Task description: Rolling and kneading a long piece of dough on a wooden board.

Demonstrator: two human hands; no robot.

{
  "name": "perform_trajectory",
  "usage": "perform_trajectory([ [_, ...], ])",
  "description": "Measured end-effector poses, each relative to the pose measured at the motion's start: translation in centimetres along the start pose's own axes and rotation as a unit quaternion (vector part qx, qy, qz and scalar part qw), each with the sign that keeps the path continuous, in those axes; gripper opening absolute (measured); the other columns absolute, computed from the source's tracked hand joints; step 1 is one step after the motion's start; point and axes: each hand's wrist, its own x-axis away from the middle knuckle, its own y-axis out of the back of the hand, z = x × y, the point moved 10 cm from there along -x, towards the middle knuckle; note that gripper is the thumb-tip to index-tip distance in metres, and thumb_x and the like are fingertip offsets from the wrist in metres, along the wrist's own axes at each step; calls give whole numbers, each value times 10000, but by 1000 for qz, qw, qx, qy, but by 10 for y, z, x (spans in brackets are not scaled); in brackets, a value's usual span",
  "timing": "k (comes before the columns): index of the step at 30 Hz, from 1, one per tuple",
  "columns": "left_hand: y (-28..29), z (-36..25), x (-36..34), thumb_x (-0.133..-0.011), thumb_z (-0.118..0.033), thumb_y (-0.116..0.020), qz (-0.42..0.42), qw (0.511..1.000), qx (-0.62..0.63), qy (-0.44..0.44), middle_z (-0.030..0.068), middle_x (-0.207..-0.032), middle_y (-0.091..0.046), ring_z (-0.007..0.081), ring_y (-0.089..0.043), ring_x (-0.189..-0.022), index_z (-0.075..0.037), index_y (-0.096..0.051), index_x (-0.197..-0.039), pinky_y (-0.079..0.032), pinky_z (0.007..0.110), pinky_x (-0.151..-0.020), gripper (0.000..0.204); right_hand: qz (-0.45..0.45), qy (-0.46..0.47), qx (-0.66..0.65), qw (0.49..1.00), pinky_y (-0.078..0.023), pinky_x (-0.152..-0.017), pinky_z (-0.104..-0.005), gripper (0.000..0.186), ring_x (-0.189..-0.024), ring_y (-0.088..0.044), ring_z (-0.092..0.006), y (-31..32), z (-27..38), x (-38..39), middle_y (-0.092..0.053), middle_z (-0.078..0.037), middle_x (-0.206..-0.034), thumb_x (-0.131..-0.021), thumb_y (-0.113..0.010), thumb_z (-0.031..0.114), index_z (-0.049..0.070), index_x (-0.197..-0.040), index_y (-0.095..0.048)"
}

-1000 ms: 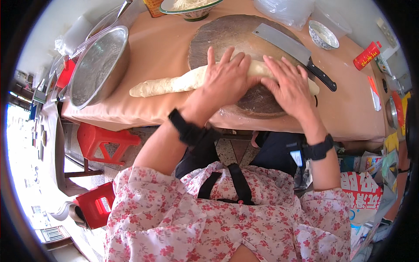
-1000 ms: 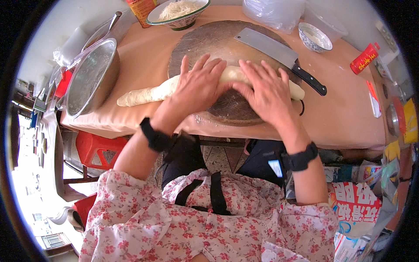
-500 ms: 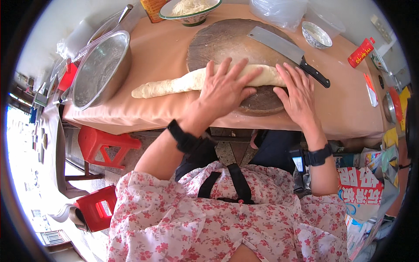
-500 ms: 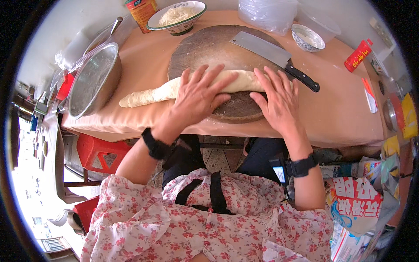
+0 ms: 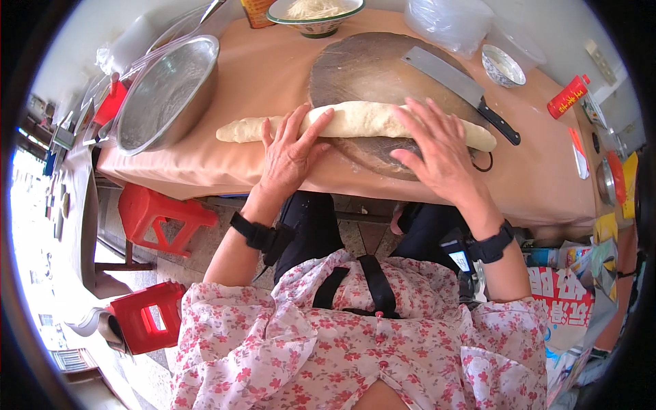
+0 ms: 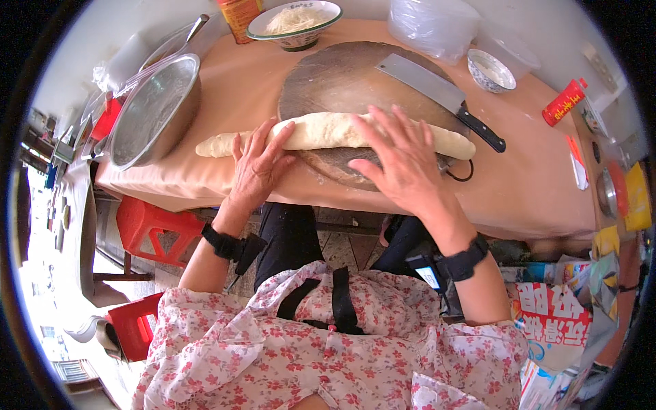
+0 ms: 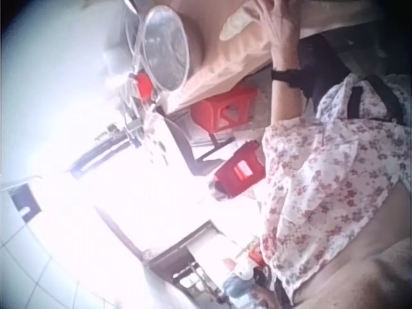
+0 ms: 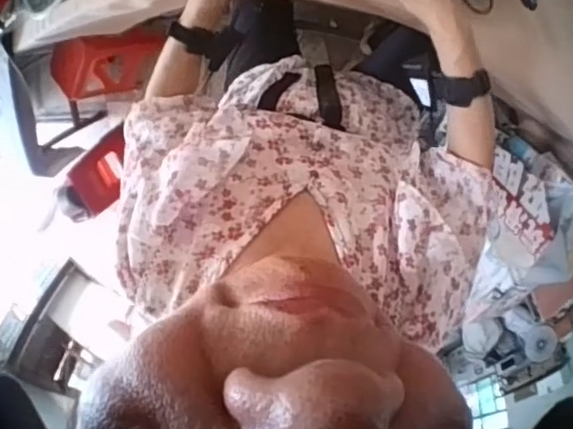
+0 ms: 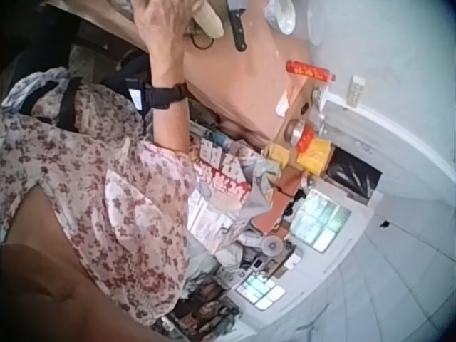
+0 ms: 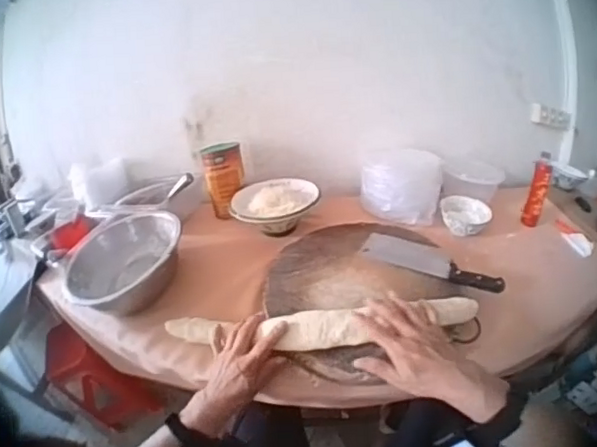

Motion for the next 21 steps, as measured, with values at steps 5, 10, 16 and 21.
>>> perform_trajectory([
  [5,1,7,-15,-877,-254,-660,3,1000,15,0,48,-1271,-553,234,-528,-1199,-283,-437,-1460,-182,571,-1114,624,-36,50,62,996,-295,-1063,-619,620,-1275,-464,-341,-20,17,-31,-490,-81,-1415,-900,-585,517,266,-1449,-442],
  [10,4,10,-37,-907,-261,-628,-15,1000,21,-6,37,-1079,-584,213,-580,-1037,-275,-510,-1407,-286,496,-1037,513,-27,15,-7,1000,-420,-885,-519,488,-1063,-590,-288,-24,-7,-47,-646,-48,-1145,-920,-552,511,230,-1318,-557],
  [16,6,-9,-72,-943,-358,-584,-15,999,-14,-36,27,-953,-565,190,-584,-923,-276,-622,-1277,-323,441,-937,347,-50,-11,-55,997,-453,-843,-463,401,-1017,-621,-284,-13,-33,-46,-678,-59,-1096,-937,-556,460,179,-1216,-623],
  [21,-4,-38,-61,-941,-408,-571,5,998,-17,-66,32,-1095,-580,205,-548,-1093,-270,-599,-1309,-242,594,-1036,394,-21,-33,-33,999,-432,-897,-439,405,-1081,-601,-283,-1,-42,-16,-662,-59,-1174,-946,-560,410,167,-1266,-611],
])
